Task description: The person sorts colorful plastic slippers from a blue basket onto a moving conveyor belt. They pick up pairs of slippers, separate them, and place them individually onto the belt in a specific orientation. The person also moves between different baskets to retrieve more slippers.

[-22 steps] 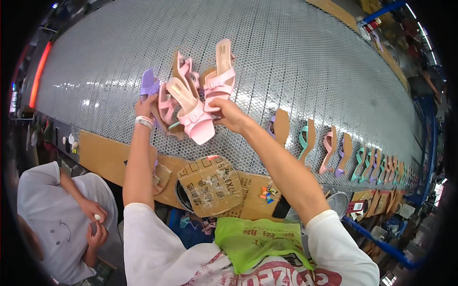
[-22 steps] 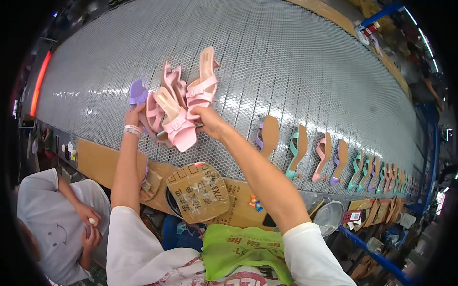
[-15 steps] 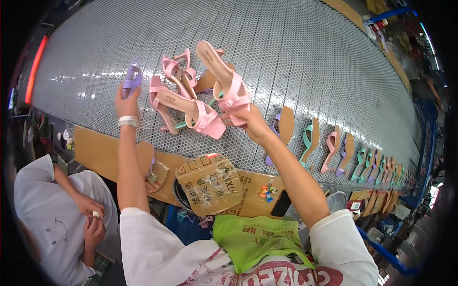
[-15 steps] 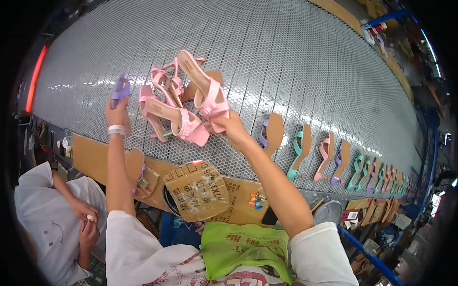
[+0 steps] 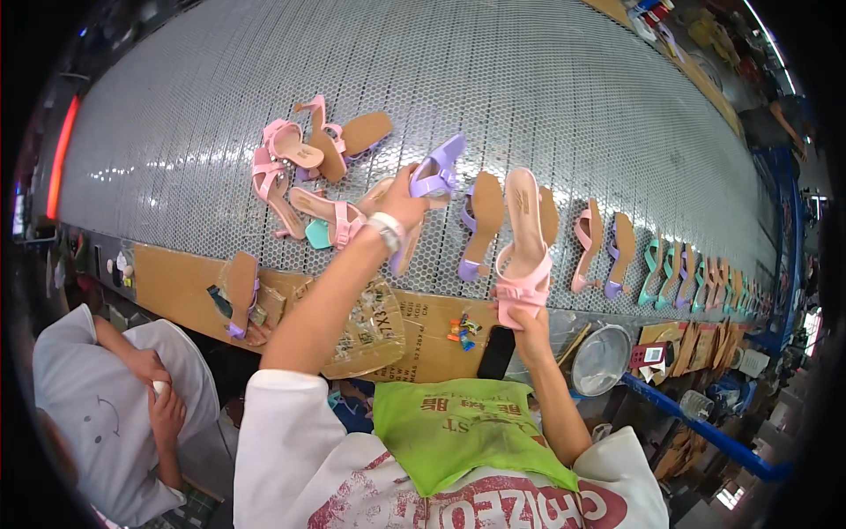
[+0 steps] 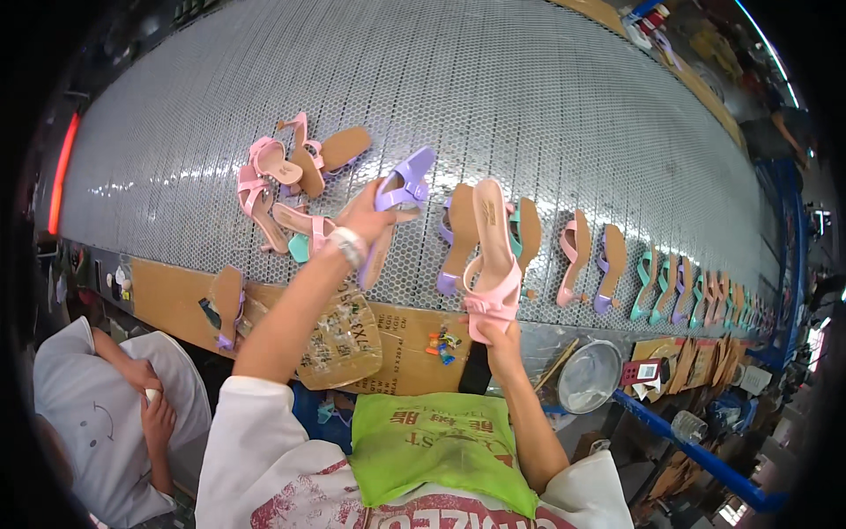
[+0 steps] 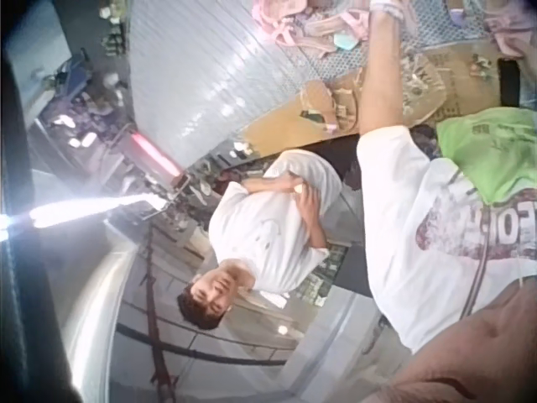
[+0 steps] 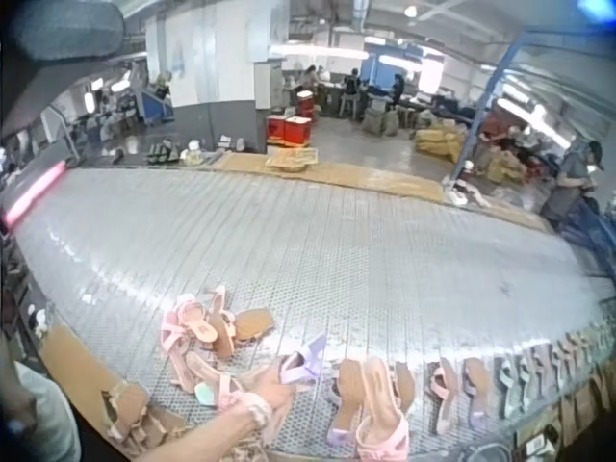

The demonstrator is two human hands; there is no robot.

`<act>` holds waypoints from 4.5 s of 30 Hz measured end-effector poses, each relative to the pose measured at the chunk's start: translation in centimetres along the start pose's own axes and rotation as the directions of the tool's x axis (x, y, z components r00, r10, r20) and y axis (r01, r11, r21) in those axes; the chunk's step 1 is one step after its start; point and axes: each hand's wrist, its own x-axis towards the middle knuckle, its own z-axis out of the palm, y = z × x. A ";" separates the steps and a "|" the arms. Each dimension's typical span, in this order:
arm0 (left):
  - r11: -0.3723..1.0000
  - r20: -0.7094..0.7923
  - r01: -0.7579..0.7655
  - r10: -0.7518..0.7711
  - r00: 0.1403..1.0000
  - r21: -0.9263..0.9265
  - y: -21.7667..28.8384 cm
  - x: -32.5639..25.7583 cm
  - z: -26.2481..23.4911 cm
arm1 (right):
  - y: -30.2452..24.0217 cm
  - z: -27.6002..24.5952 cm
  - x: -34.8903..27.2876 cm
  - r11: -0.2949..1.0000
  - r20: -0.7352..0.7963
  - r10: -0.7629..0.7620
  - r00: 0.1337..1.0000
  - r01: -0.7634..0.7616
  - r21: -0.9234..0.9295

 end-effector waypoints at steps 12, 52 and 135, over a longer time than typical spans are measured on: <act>0.441 -0.392 0.435 -0.189 0.900 0.785 -4.7 2.3 10.4 | 0.1 -8.0 -11.3 0.995 -0.227 -0.087 0.970 0.096 0.029; 0.520 -0.059 0.179 -0.238 0.969 0.835 -5.8 -14.5 -12.6 | 0.9 2.1 -11.1 0.979 0.042 -0.008 0.999 0.016 -0.201; 0.975 -0.373 -0.008 0.093 0.923 0.224 -15.0 -6.9 1.3 | 9.7 -7.2 2.5 0.816 -0.399 -0.380 0.835 0.099 -0.570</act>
